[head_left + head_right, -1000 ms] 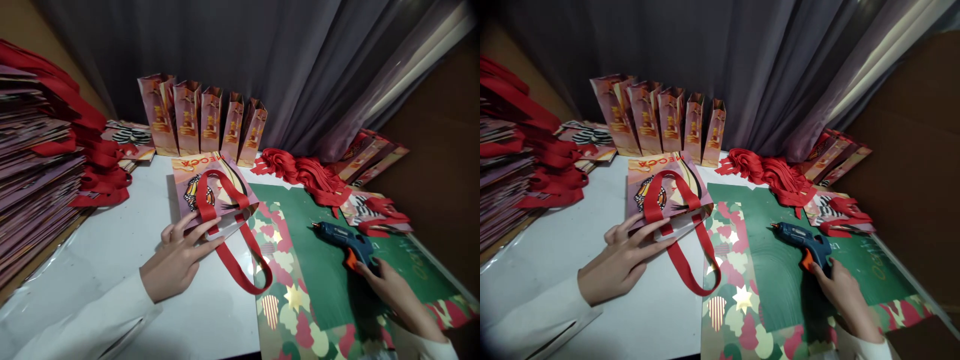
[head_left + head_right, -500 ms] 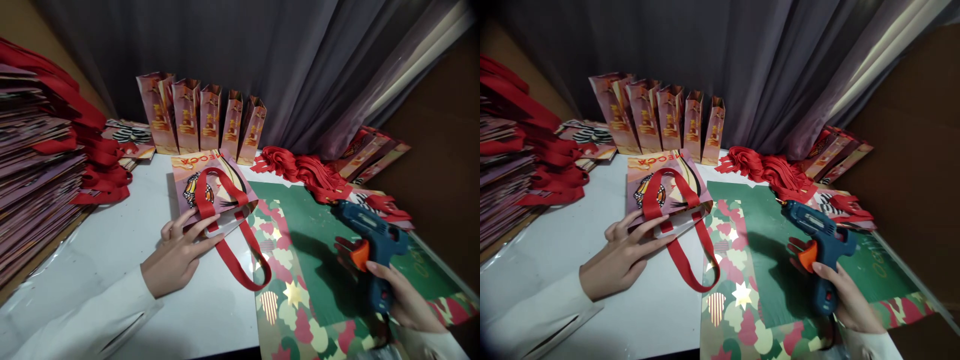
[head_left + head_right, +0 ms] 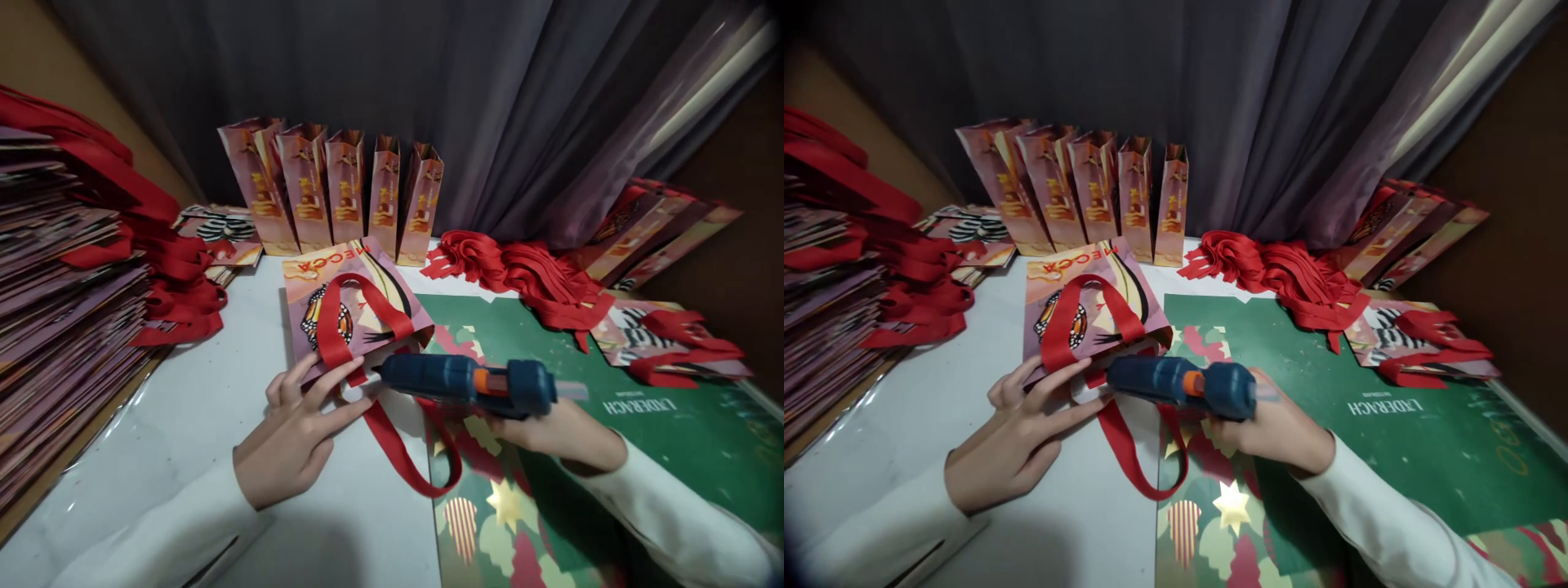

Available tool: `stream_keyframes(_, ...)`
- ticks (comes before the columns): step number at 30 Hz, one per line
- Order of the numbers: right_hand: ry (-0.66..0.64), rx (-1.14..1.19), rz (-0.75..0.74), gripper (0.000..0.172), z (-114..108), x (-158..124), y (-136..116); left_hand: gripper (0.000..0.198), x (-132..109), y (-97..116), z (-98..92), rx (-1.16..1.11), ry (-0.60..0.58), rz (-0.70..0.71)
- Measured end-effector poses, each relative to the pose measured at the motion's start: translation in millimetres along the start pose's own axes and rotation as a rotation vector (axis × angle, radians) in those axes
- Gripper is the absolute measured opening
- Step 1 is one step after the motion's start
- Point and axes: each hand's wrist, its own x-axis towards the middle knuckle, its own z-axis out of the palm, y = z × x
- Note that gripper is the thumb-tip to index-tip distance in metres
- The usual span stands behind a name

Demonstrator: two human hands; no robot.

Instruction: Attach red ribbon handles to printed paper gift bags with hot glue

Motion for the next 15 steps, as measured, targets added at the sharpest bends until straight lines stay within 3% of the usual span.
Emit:
stream_keyframes(6,-0.079,-0.023,-0.159,0.006,19,41,1,0.072,-4,-1,3.7,0.004,-0.004,-0.026)
stream_keyframes(12,-0.175,0.123,-0.139,0.024,33,56,3,0.074,-7,0,2.3,0.038,0.001,-0.049)
stream_keyframes(15,-0.187,0.087,-0.116,0.024,36,59,1,0.073,-6,0,0.6,0.051,-0.015,-0.055)
